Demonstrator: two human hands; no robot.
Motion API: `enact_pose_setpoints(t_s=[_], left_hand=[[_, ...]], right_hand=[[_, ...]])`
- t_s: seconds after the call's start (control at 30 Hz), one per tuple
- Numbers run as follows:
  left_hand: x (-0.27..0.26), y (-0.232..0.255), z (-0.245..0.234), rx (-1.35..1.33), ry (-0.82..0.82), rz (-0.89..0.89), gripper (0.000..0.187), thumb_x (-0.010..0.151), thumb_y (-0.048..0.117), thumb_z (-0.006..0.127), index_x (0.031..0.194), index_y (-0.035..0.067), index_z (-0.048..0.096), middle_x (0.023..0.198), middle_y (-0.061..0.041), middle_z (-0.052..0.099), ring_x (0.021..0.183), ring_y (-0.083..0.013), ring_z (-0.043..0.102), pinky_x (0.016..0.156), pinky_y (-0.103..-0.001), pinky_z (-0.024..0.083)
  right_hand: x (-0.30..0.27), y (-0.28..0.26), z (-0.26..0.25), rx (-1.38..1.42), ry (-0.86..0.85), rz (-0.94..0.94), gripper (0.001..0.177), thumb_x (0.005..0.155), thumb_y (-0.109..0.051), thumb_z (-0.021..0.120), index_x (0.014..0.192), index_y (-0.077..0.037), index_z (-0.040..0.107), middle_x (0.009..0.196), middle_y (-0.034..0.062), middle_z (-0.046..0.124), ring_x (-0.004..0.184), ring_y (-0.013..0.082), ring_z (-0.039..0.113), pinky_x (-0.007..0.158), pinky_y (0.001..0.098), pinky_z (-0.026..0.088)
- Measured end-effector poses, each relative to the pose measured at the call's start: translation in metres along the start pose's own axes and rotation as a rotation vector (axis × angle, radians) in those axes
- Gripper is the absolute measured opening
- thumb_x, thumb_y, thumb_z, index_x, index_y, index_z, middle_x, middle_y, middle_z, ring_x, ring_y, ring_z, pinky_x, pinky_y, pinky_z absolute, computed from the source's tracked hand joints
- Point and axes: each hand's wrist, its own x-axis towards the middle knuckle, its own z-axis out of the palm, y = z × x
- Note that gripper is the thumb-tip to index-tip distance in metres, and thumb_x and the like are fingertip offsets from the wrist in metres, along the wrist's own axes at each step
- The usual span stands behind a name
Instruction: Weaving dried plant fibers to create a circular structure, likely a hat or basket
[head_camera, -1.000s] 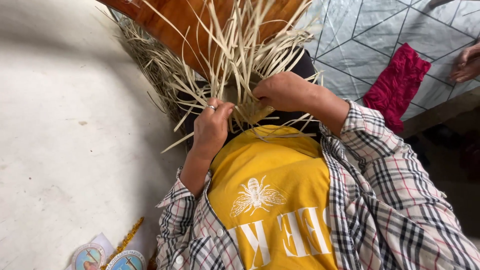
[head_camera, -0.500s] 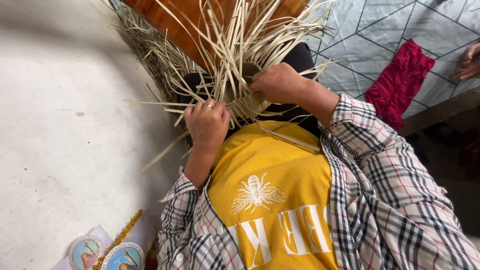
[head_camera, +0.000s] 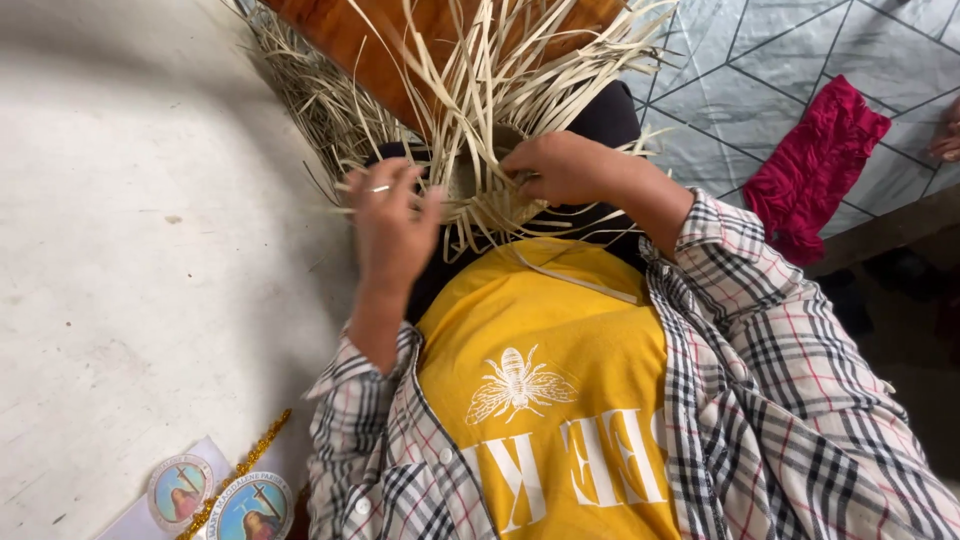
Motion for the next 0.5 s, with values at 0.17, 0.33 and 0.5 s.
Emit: enact_pose_setpoints(t_s=[0.17, 0.33, 0.5], left_hand=[[0.03, 0.052, 0.017, -0.495, -0.497, -0.039, 0.057, 0.09, 0.054, 0.082, 0.074, 0.005, 0.057, 0.061, -0.01, 0.052, 0.061, -0.0313, 0.057, 0.066, -0.047, 0.047], [0.066, 0.063, 0.009, -0.609, -0.783, -0.138, 0.066, 0.093, 0.055, 0.082, 0.061, 0.02, 0.036, 0.048, 0.006, 0.025, 0.042, -0.0133, 0.024, 0.05, -0.035, 0.029], [0.076, 0.074, 0.0, -0.801, -0.839, -0.195, 0.07, 0.09, 0.039, 0.088, 0.05, 0.018, 0.034, 0.041, 0.006, 0.028, 0.036, -0.0106, 0.02, 0.045, -0.031, 0.028]], right_hand=[[-0.003, 0.011, -0.006, 0.544, 0.033, 0.153, 0.03, 0.1, -0.013, 0.059, 0.124, -0.008, 0.077, 0.058, 0.0091, 0.07, 0.051, 0.021, 0.069, 0.062, 0.0362, 0.058], [0.014, 0.026, 0.016, 0.499, 0.146, 0.142, 0.014, 0.098, -0.014, 0.068, 0.095, -0.012, 0.081, 0.054, 0.0009, 0.068, 0.043, 0.0116, 0.064, 0.054, 0.0293, 0.056], [0.024, 0.035, 0.028, 0.48, 0.314, 0.133, 0.017, 0.097, -0.013, 0.067, 0.082, -0.012, 0.076, 0.057, 0.0012, 0.064, 0.044, 0.0123, 0.063, 0.053, 0.0291, 0.055]])
